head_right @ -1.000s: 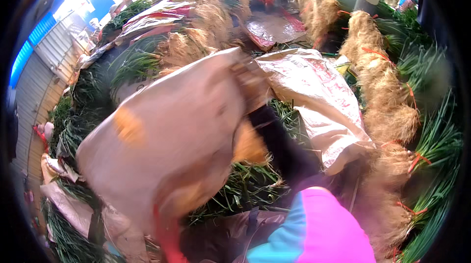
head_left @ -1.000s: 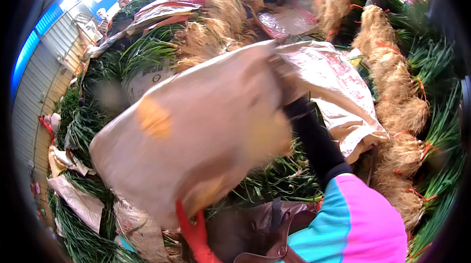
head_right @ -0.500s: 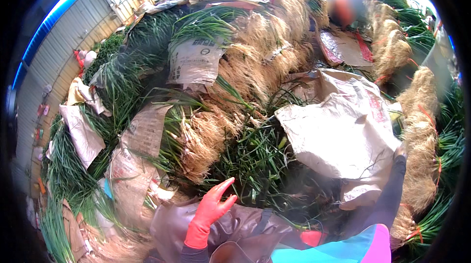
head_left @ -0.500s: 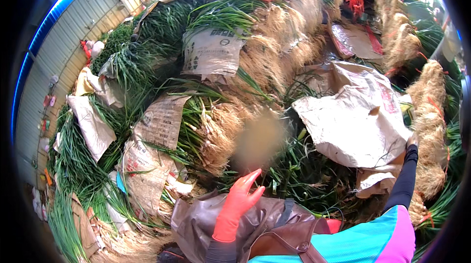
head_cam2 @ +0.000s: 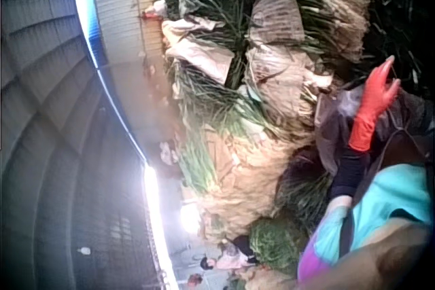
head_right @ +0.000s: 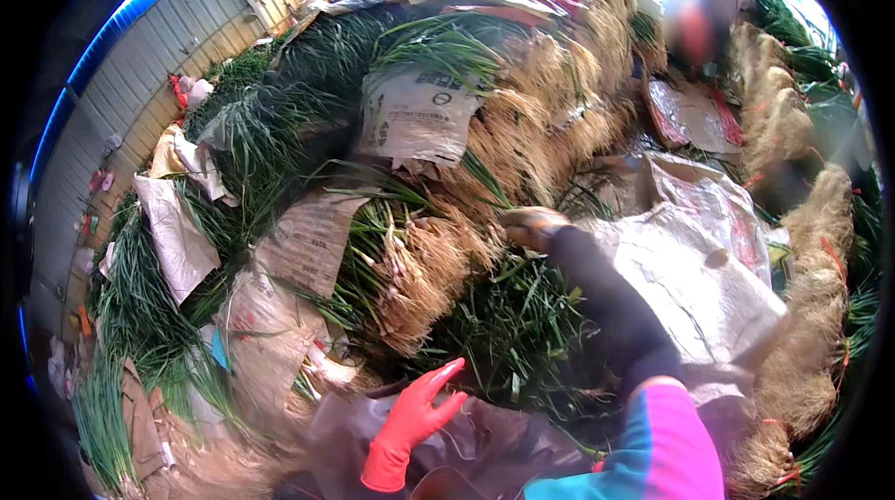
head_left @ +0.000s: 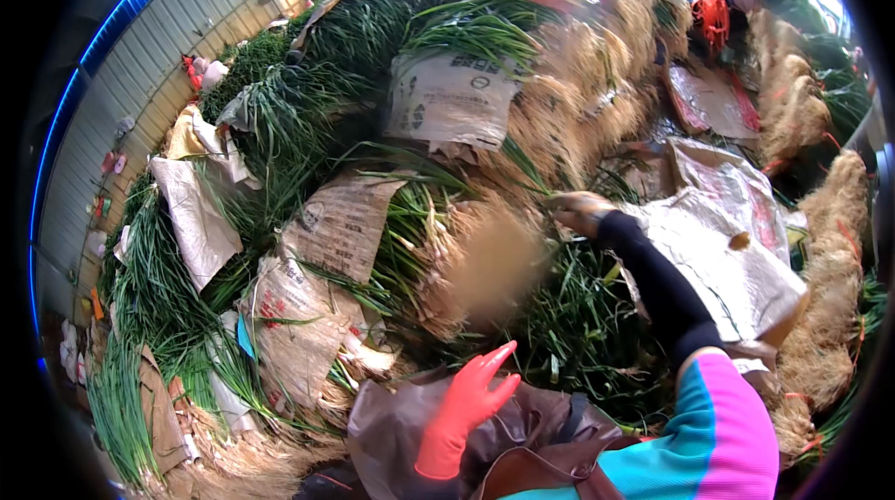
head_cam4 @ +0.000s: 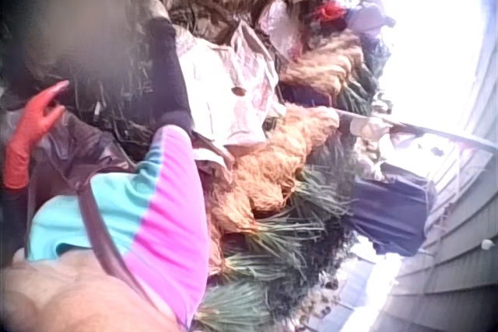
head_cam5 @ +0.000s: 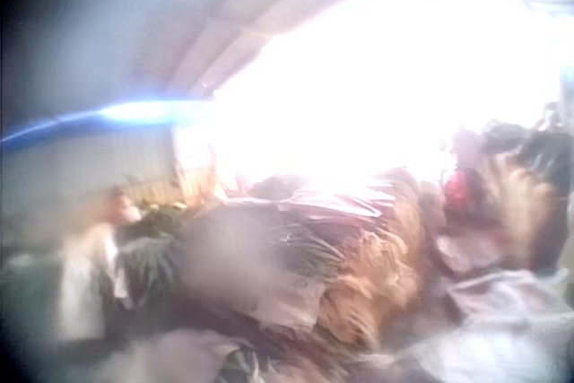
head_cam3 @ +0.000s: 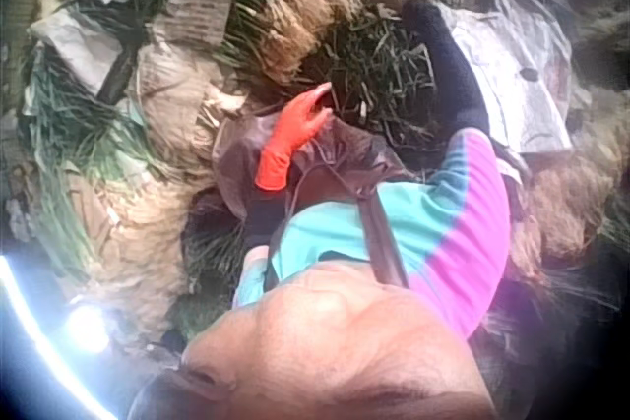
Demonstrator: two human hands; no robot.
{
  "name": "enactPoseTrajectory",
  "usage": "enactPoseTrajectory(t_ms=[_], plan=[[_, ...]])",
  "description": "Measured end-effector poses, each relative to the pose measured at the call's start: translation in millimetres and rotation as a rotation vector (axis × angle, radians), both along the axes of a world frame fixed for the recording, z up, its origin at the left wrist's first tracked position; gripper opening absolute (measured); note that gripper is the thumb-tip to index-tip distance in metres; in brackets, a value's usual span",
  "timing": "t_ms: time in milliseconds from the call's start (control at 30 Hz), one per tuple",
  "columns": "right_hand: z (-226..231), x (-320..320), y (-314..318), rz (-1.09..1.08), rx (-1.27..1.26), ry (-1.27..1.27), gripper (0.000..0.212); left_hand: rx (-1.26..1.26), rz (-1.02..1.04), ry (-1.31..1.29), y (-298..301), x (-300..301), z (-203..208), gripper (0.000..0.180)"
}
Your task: The person cleans produce by hand, stripping away brown leaves and debris from the root ends and stalks, then placing the cleaned produce into a large sack.
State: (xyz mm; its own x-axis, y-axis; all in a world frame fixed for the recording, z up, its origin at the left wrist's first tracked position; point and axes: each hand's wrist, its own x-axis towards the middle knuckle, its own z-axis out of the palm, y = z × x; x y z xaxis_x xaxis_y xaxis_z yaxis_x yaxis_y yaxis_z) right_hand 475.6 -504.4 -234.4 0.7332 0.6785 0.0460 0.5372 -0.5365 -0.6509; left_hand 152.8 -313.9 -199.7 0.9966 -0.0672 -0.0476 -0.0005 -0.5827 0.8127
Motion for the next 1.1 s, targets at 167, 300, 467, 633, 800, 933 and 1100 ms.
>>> enactPoseTrajectory(t_ms=[167, 300, 467, 633, 800, 933, 1100], plan=[[-28.3, 164.9, 139.0, 0.077, -0.415, -0.371, 0.038, 0.069, 0.065, -0.110, 33.5, -1.6, 31.4, 0.047], [38.3, 275.0, 210.0, -0.098, -0.541, -0.591, 0.039, 0.052, 0.335, -0.146, 74.5, -32.4, 47.1, 0.040], [141.6, 392.7, 114.2, -0.124, -0.961, -0.721, 0.041, -0.128, 0.248, -0.088, 108.8, -20.8, 15.3, 0.047], [122.2, 172.8, 236.4, -0.257, -0.460, -0.299, 0.030, -0.052, 0.355, 0.021, 122.5, -11.9, 19.7, 0.046], [37.1, 176.9, 269.8, -0.270, -0.312, -0.373, 0.028, -0.085, 0.276, -0.025, 126.8, 10.7, 5.2, 0.045], [9.3, 201.7, 312.1, -0.350, -0.318, -0.359, 0.027, -0.075, 0.319, -0.024, 127.5, 7.0, 3.9, 0.044], [0.7, 219.8, 313.3, -0.424, -0.273, -0.334, 0.025, -0.115, 0.391, -0.050, 127.7, 0.2, 10.8, 0.043]])
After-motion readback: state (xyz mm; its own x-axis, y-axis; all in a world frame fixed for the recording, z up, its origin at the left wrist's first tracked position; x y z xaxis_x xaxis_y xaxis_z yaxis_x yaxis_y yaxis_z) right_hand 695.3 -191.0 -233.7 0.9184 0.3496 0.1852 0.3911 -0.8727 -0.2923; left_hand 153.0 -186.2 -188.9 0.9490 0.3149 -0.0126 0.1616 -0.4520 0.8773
